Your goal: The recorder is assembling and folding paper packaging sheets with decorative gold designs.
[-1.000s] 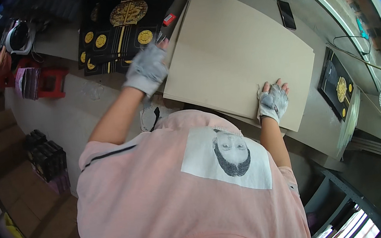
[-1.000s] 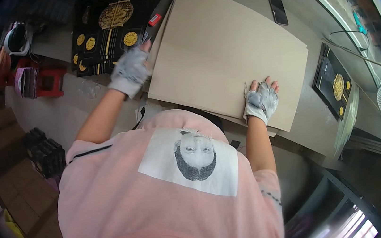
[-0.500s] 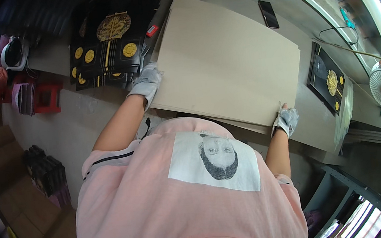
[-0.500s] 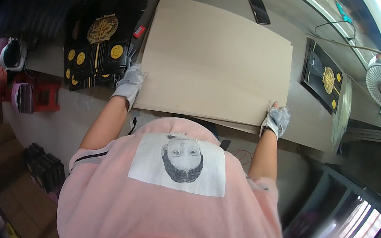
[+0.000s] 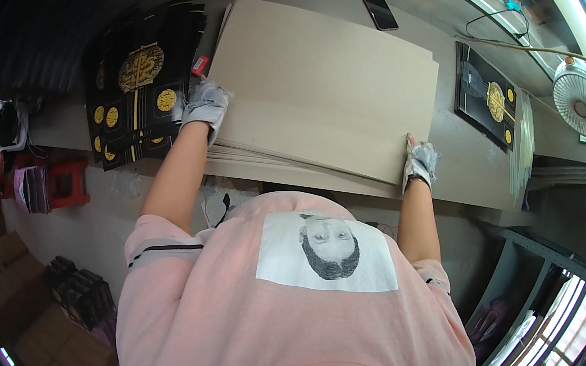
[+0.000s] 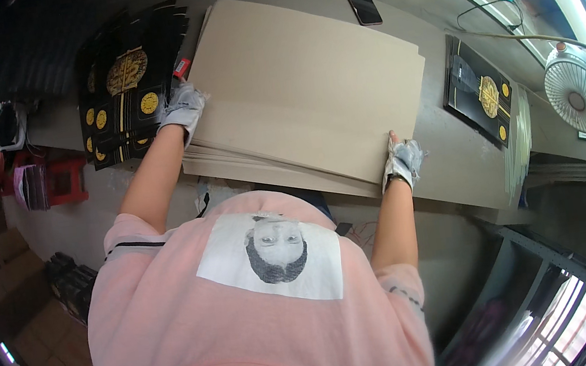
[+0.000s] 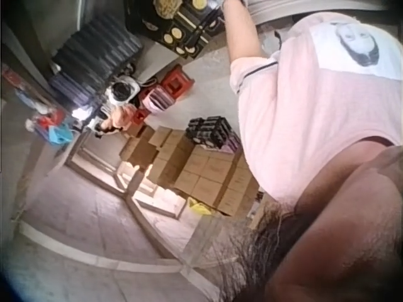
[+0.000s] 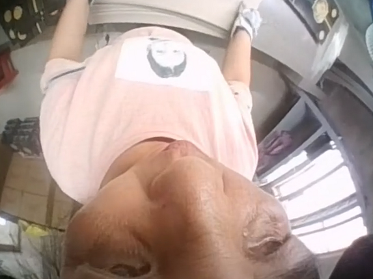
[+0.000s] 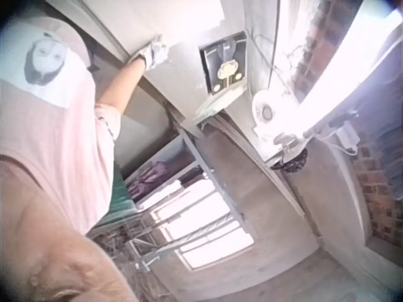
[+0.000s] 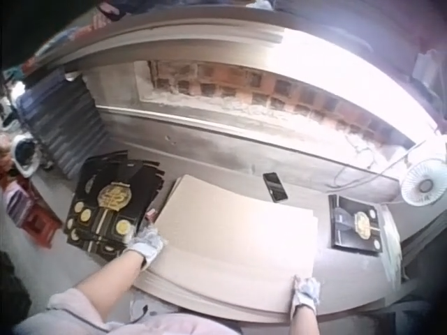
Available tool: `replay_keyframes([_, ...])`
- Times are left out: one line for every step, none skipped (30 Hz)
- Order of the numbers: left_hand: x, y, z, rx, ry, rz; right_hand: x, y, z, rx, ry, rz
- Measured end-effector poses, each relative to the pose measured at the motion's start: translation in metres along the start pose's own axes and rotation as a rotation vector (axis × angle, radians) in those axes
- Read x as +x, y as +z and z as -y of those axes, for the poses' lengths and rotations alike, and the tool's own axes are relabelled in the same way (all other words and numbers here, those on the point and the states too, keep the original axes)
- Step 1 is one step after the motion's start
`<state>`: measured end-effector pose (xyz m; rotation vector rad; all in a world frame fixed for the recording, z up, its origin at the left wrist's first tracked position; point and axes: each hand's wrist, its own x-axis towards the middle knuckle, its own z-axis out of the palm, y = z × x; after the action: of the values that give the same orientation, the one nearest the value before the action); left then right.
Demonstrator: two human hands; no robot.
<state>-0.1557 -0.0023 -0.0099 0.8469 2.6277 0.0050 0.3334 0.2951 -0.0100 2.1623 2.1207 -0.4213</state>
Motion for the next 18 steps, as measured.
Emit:
replay_keyframes([0.007, 0.019, 0.020, -0.071, -0.088, -0.067, 0.005, -0.002, 0.008, 0.030, -0.035, 0.019])
replay_keyframes([0.009, 0.032, 0.033, -0.139, -0.164, -0.128, 0.009, -0.002, 0.013, 0.057, -0.055, 0.037])
replay_keyframes([-0.006, 0.007, 0.007, -0.195, -0.148, -0.071, 0.012, 0.003, 0.002, 0.044, -0.015, 0.038])
replay_keyframes([-0.020, -0.006, -0.006, -0.190, -0.148, -0.065, 0.015, 0.005, 0.002, 0.042, -0.011, 0.044])
replay_keyframes([-0.030, -0.013, -0.016, -0.138, -0.163, -0.100, 0.017, 0.006, 0.003, 0.005, -0.037, 0.029])
replay_keyframes([-0.039, -0.015, -0.019, -0.086, -0.180, -0.135, 0.018, 0.008, 0.004, -0.033, -0.065, 0.016])
replay_keyframes([-0.049, -0.015, -0.021, -0.083, -0.185, -0.129, 0.016, 0.010, 0.001, 0.005, -0.069, -0.037])
replay_keyframes([-0.058, -0.013, -0.020, -0.095, -0.181, -0.121, 0.017, 0.011, -0.002, 0.001, -0.071, -0.028])
replay_keyframes([-0.063, -0.012, -0.019, -0.107, -0.176, -0.113, 0.020, 0.009, -0.006, 0.042, -0.078, -0.044])
replay_keyframes([-0.065, -0.008, -0.019, -0.103, -0.180, -0.106, 0.021, 0.010, -0.010, 0.083, -0.082, -0.060])
replay_keyframes([-0.070, 0.001, -0.015, -0.093, -0.161, -0.119, 0.017, 0.009, -0.006, 0.073, -0.091, -0.047])
replay_keyframes([-0.074, 0.008, -0.010, -0.084, -0.140, -0.132, 0.015, 0.006, -0.003, 0.109, -0.097, -0.063])
replay_keyframes([-0.074, 0.012, -0.003, -0.082, -0.154, -0.122, 0.015, 0.002, 0.000, 0.144, -0.102, -0.079])
replay_keyframes([-0.073, 0.015, 0.000, -0.099, -0.104, -0.113, 0.012, -0.004, 0.002, 0.178, -0.100, -0.094])
replay_keyframes([-0.079, 0.018, 0.006, -0.113, -0.066, -0.103, 0.003, -0.017, 0.015, 0.148, -0.043, 0.002])
replay_keyframes([-0.081, 0.019, 0.009, -0.111, -0.074, -0.093, -0.009, -0.018, 0.017, 0.140, -0.044, 0.013])
replay_keyframes([-0.078, 0.016, 0.010, -0.139, -0.042, -0.104, -0.016, -0.018, 0.022, -0.004, -0.215, -0.184])
replay_keyframes([-0.078, 0.016, 0.012, -0.163, -0.006, -0.114, -0.029, -0.018, 0.030, -0.146, -0.382, -0.379])
